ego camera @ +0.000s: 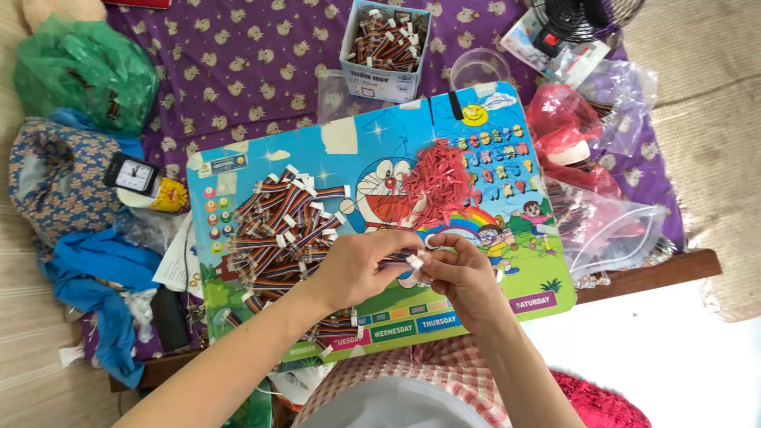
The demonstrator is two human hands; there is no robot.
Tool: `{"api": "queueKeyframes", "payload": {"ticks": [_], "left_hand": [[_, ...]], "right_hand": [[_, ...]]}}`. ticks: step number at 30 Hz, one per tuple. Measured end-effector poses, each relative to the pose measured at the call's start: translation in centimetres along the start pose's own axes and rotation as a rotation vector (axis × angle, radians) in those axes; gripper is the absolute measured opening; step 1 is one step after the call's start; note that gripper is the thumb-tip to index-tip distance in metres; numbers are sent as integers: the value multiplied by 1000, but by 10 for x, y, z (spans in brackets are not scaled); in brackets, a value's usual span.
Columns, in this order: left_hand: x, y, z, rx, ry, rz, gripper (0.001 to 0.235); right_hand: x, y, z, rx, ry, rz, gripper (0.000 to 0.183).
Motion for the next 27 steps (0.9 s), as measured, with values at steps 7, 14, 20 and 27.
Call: {"api": "queueKeyframes", "payload": {"ticks": [7, 14, 20, 27], "left_hand": [[9, 17, 0, -52, -18, 7, 37], [25, 40, 12, 283, -292, -189, 58], [31, 41, 3, 525, -315, -347, 39], [18, 13, -7, 537, -173, -398, 22]], "right_hand": [[-3, -1, -5, -10, -52, 97, 40], [-3, -15, -15, 60, 0, -58, 32], [-6, -16, -18, 100, -5, -79, 27], [-17, -29, -29, 136, -15, -159, 22]]}}
Point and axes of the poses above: each hand's wrist, its own z-axis towards the middle knuckle, its own x-axis out of the back of the hand, y = z × x, the point moved 5 cm from there along z, towards the middle knuckle, and after that the axes turned 12 degrees about -z, right-handed, at the moved point
